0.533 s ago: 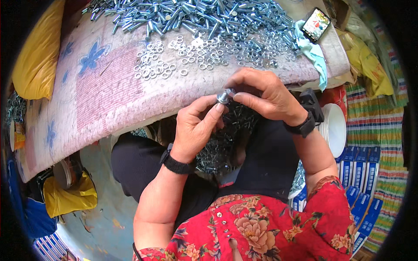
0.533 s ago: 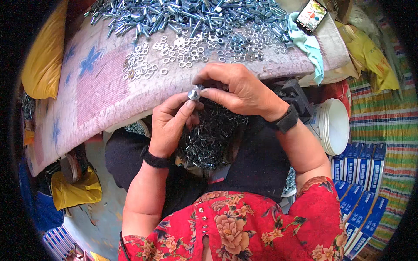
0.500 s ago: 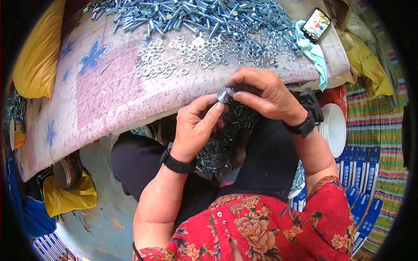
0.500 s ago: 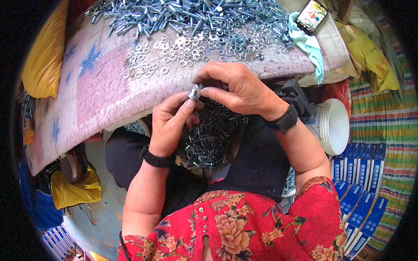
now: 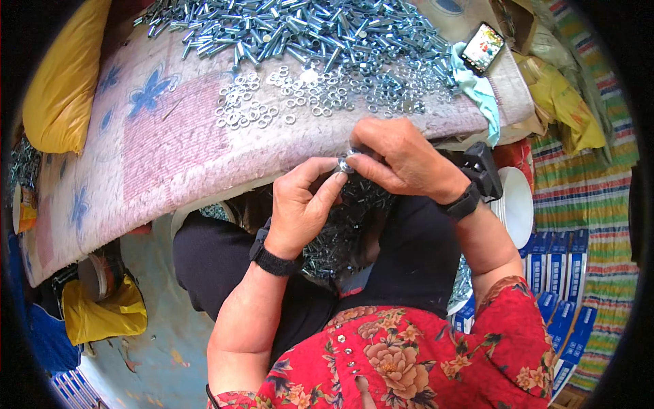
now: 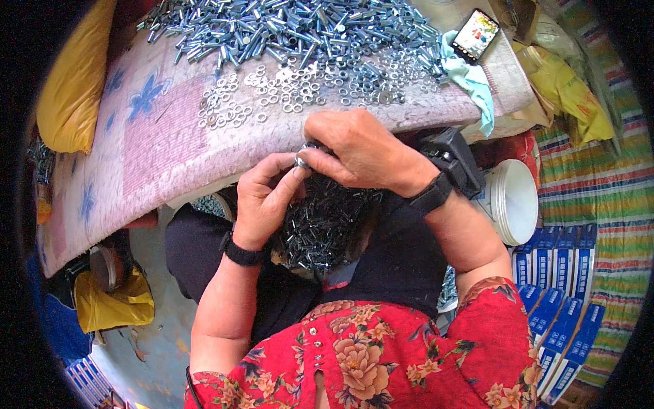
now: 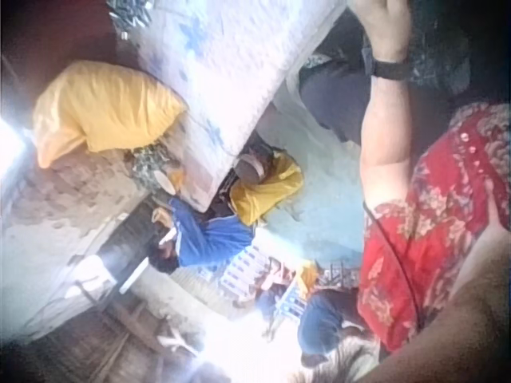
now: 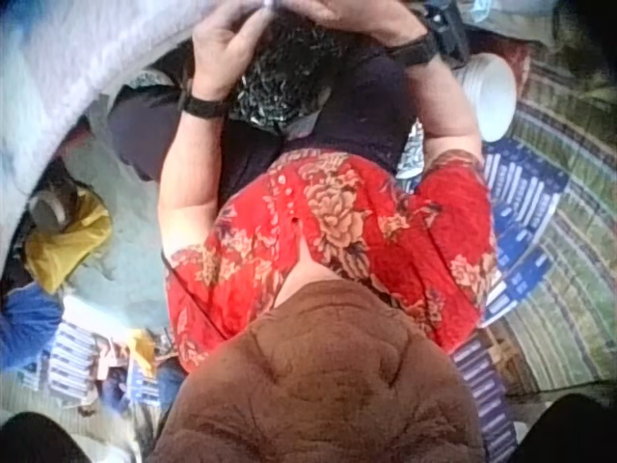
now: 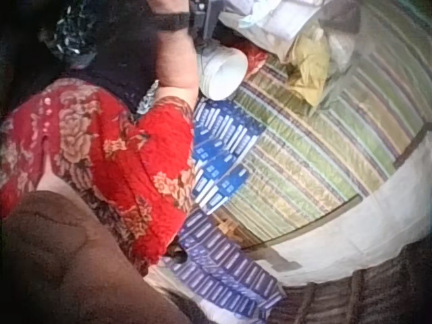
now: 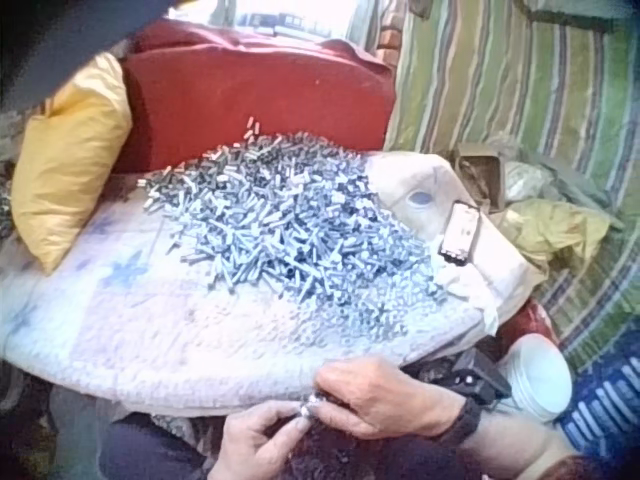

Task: Manually assembling washers and spacers onto bolts.

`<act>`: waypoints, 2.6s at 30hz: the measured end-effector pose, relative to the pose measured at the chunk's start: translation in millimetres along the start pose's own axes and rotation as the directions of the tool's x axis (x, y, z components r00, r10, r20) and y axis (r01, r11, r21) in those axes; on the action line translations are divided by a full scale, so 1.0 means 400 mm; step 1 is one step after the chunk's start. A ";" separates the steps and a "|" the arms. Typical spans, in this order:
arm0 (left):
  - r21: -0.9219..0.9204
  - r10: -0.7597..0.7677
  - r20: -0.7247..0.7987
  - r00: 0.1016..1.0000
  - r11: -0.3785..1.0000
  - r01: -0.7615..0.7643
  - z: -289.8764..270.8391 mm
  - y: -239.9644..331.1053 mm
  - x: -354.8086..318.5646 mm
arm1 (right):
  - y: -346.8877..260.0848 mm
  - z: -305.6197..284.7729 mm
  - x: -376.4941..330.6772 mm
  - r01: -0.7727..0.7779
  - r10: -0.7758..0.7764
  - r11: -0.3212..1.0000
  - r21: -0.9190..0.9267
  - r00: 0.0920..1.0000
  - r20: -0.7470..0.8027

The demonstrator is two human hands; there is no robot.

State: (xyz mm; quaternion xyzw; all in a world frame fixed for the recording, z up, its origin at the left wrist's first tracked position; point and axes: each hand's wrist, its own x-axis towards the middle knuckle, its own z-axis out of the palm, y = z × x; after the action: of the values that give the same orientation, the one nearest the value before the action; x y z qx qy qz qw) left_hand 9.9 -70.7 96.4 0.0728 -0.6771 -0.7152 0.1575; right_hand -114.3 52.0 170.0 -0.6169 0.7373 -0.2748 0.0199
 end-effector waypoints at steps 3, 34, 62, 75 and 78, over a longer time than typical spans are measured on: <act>0.034 0.053 -0.011 0.999 0.998 -0.053 0.005 -0.001 -0.005 | -0.001 0.020 -0.015 -0.021 0.015 0.994 -0.104 0.998 -0.057; 0.273 0.200 0.135 0.970 0.934 -0.230 -0.013 0.004 -0.005 | 0.079 -0.001 0.010 -0.225 0.245 0.967 0.120 0.949 -0.197; -0.095 -0.176 0.143 0.974 0.977 0.190 0.012 0.006 -0.014 | 0.064 0.006 -0.081 -0.350 0.446 0.868 0.351 0.861 -0.244; -0.083 -0.213 0.171 0.962 0.970 0.229 0.023 -0.003 0.003 | 0.522 -0.146 -0.103 -0.642 0.301 0.577 -0.505 0.741 -0.600; -0.092 -0.199 0.162 0.967 0.972 0.215 0.022 -0.008 0.003 | 0.498 -0.159 -0.099 -0.612 0.288 0.630 -0.479 0.756 -0.588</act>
State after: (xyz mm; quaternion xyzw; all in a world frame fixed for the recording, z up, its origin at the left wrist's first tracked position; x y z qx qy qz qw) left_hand 5.7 -62.7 93.8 0.0799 -0.6356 -0.7671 0.0338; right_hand -307.4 130.2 125.8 -0.2895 0.9011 -0.1255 -0.2974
